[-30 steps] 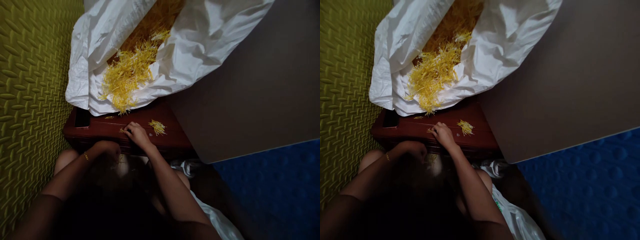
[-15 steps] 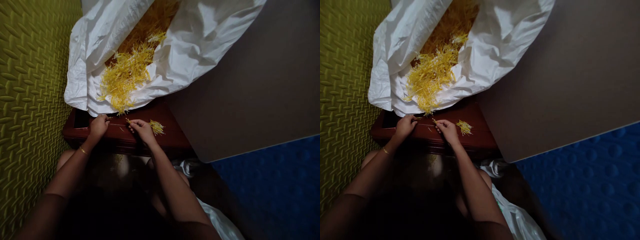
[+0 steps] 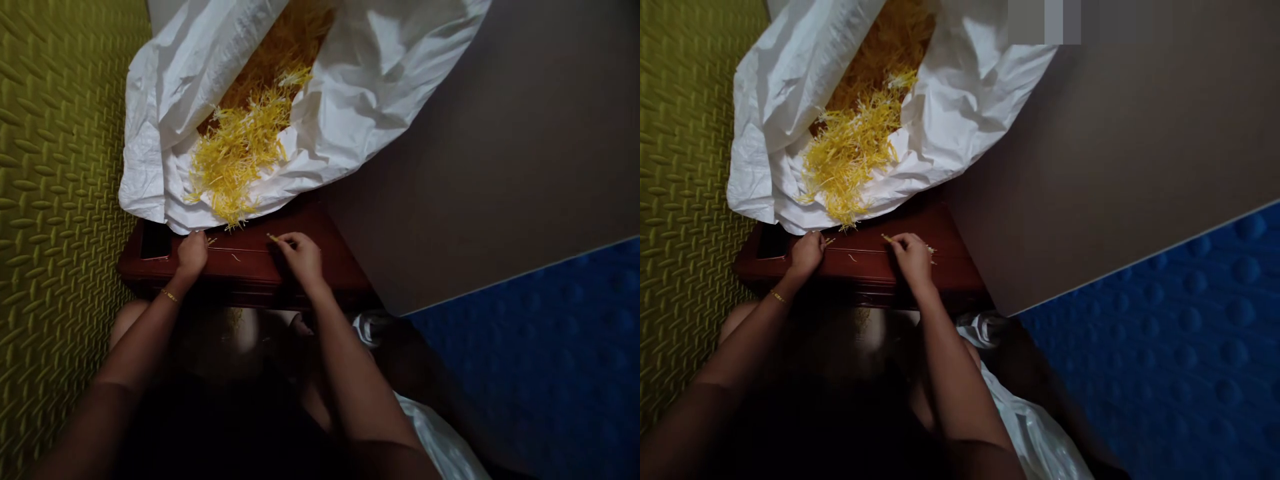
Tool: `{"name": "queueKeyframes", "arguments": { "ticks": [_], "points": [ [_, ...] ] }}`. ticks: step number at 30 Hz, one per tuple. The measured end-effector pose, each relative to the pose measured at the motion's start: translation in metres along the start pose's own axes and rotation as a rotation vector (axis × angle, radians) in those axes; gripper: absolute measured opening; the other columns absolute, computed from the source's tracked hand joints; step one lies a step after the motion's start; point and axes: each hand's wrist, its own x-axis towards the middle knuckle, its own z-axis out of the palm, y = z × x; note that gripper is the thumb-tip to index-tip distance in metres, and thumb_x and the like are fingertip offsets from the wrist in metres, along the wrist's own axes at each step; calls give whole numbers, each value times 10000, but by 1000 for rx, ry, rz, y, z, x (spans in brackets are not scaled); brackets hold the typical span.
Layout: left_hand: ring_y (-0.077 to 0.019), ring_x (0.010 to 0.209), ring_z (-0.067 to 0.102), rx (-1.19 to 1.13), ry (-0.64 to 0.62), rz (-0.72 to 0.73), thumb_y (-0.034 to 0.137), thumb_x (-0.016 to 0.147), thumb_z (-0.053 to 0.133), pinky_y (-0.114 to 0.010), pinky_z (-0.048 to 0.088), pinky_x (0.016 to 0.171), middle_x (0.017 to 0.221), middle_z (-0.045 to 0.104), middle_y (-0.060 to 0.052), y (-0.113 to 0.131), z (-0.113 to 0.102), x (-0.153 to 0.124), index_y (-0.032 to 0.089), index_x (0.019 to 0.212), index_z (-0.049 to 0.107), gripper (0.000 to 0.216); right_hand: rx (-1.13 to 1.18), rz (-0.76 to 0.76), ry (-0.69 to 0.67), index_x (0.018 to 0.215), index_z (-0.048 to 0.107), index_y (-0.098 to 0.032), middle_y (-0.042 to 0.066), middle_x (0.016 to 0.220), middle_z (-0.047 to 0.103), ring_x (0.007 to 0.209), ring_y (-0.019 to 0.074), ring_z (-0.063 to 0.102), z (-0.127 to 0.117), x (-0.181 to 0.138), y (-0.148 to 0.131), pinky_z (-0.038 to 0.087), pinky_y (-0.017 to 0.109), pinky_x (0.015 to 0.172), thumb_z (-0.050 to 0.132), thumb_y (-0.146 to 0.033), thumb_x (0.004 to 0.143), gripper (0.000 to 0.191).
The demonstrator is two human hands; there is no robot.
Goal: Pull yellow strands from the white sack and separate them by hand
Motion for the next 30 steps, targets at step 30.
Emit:
{"name": "queueKeyframes", "arguments": {
  "ticks": [30],
  "points": [
    [-200, 991, 549, -283, -62, 370, 194, 769, 584, -321, 412, 886, 1026, 611, -66, 17, 10, -16, 194, 995, 638, 232, -338, 60, -57, 882, 692, -181, 82, 857, 632, 771, 197, 553, -22, 9, 13, 412, 309, 710, 527, -226, 788, 195]
  ]
}}
